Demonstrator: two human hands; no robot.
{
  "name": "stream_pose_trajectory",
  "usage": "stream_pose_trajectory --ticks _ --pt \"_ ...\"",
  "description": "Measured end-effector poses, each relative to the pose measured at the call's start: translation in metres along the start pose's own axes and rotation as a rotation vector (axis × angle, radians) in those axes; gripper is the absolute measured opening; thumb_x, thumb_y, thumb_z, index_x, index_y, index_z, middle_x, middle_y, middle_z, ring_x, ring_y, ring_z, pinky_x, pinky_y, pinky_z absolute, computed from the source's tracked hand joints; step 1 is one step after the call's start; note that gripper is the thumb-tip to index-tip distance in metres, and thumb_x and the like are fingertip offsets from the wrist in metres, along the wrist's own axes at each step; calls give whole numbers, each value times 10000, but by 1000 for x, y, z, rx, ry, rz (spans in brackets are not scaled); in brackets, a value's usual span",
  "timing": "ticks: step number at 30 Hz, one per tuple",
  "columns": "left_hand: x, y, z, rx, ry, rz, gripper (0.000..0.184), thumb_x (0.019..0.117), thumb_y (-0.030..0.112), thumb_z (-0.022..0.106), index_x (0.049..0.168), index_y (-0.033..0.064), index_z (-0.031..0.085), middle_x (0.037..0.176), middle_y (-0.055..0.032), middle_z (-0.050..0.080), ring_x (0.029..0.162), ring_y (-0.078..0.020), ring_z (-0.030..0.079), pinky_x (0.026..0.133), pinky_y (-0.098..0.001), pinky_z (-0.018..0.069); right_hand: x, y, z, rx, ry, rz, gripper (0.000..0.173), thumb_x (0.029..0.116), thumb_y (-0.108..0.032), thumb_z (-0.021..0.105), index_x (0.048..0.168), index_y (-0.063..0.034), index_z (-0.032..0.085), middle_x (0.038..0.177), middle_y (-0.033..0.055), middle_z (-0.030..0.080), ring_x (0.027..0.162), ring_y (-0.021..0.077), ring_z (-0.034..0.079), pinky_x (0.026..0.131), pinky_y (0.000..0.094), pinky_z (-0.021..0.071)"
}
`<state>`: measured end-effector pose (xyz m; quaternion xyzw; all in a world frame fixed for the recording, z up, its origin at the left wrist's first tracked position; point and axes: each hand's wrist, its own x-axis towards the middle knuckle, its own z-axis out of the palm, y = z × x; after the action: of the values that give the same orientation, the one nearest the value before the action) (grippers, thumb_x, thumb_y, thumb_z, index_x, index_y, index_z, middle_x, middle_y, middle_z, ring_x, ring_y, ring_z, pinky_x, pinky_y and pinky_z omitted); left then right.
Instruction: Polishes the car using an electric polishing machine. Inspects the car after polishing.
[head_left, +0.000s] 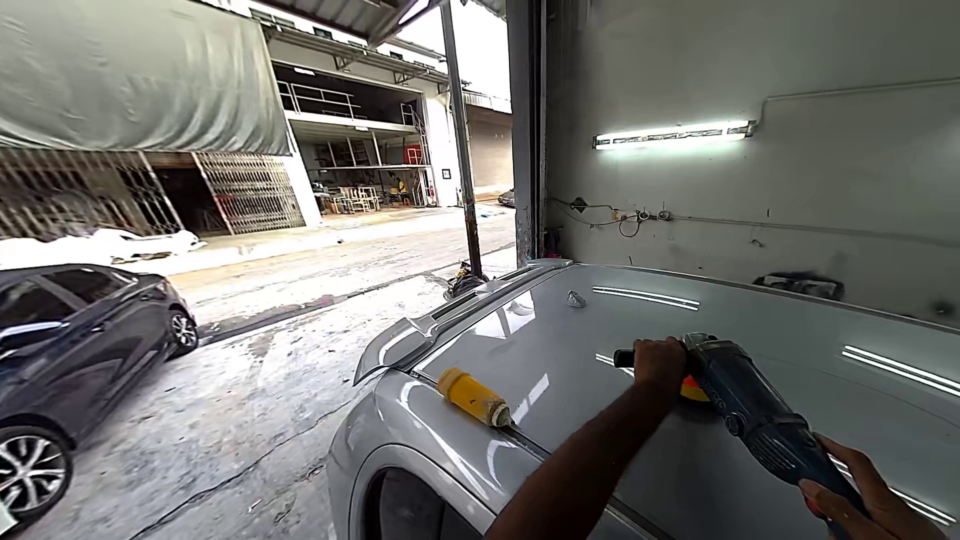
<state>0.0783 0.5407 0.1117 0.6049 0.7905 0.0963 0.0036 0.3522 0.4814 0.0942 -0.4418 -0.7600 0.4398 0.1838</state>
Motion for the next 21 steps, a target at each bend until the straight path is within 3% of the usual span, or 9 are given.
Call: stream_pose_trajectory --ticks 4,7,13,18,21 --pt "-1 7 5 5 10 9 345 968 12 577 1310 52 606 1205 -191 693 1151 -393 650 981 -586 491 -11 -7 1 18 24 45 693 1061 -391 504 1623 -244 126 1011 125 644 615 249 655 530 460 589" --pt "8 36 9 75 -14 75 362 943 46 627 1305 32 607 1190 -203 694 1134 -406 658 983 -602 495 -26 -3 -10 44 81 97 675 1059 -412 500 1620 -293 145 998 112 657 586 241 652 525 445 595" --pt "26 126 21 173 -34 247 333 976 10 545 1307 -5 580 1216 -206 679 1176 -386 641 1015 -560 477 -61 33 -54 78 204 165 711 1060 -438 486 1634 -283 95 1007 116 657 577 238 656 518 438 596" --pt "21 217 37 61 -65 366 375 943 40 612 1315 -1 583 1223 -205 682 1181 -386 636 1016 -572 470 -108 67 -88 119 360 243 672 1058 -413 495 1618 -281 147 1008 102 649 601 232 656 523 433 595" --pt "6 268 38 -15 -91 453 344 966 24 582 1308 -9 589 1218 -219 681 1179 -402 632 1019 -580 467 -137 93 -104 144 453 256 667 1056 -388 500 1611 -241 162 1031 110 646 610 244 659 518 451 597"
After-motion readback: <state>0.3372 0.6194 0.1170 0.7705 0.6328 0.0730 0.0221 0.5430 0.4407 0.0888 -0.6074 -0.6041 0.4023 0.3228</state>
